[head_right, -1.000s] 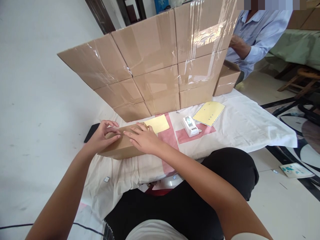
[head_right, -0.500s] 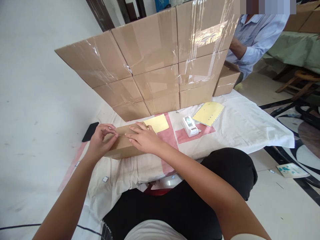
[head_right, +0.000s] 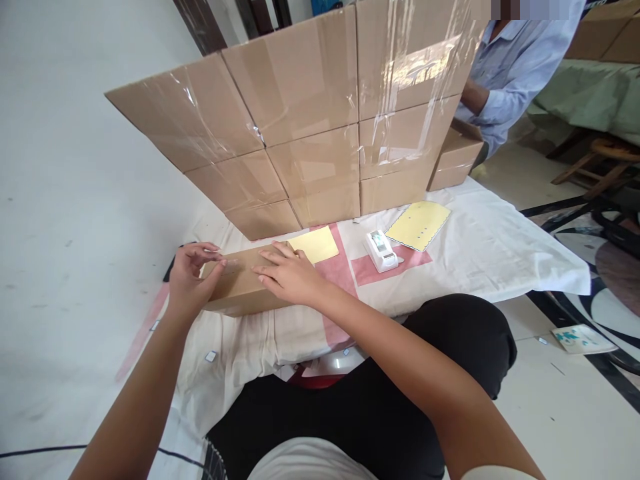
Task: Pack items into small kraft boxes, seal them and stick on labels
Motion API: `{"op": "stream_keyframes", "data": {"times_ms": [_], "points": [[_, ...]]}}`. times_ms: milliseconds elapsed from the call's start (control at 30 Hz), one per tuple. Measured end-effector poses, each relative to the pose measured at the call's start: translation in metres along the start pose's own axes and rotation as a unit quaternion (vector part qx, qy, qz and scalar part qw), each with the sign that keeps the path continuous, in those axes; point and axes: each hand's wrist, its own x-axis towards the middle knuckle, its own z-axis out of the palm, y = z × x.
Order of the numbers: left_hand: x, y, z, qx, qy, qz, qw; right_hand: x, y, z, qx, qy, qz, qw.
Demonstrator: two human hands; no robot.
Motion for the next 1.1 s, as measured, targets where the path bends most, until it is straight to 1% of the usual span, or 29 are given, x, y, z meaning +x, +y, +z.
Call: {"op": "stream_keyframes", "data": {"times_ms": [67, 133, 233, 300, 433, 533, 667, 733, 800, 900, 967, 1100], "points": [[0.004, -0.001, 0.000, 0.082, -0.007, 0.032, 0.996, 0.000, 0.000, 0.001, 0.001, 0.002, -0.001, 1.000], [0.007, -0.004, 0.001, 0.154, -0.028, 0.079, 0.985, 0.000, 0.001, 0.001, 0.000, 0.003, -0.004, 1.000], [0.004, -0.009, 0.003, 0.199, -0.047, 0.142, 0.969, -0.001, 0.001, 0.001, -0.002, 0.005, -0.006, 1.000], [-0.001, -0.010, 0.002, 0.200, -0.048, 0.151, 0.967, -0.001, 0.001, 0.001, -0.002, 0.006, -0.006, 1.000], [-0.007, -0.006, 0.000, 0.165, -0.065, 0.127, 0.976, 0.000, 0.001, 0.001, -0.001, 0.009, -0.007, 1.000], [-0.006, -0.003, -0.001, 0.148, -0.075, 0.127, 0.978, 0.000, 0.001, 0.002, -0.001, 0.011, -0.006, 1.000], [-0.001, -0.006, -0.001, 0.161, -0.035, 0.120, 0.979, -0.001, 0.001, 0.002, 0.002, 0.015, -0.008, 1.000], [0.003, -0.008, -0.001, 0.174, -0.025, 0.116, 0.978, -0.001, 0.001, 0.002, 0.003, 0.016, -0.009, 1.000], [0.005, -0.009, -0.001, 0.182, -0.034, 0.131, 0.974, -0.001, 0.001, 0.003, 0.003, 0.018, -0.009, 1.000], [0.007, -0.009, 0.000, 0.180, -0.057, 0.187, 0.964, -0.001, 0.002, 0.004, 0.003, 0.021, -0.010, 1.000], [0.006, -0.007, 0.001, 0.170, -0.062, 0.209, 0.961, 0.000, 0.003, 0.005, 0.004, 0.020, -0.011, 1.000], [0.001, -0.004, 0.000, 0.156, -0.068, 0.188, 0.967, 0.000, 0.003, 0.006, 0.002, 0.017, -0.009, 1.000]]}}
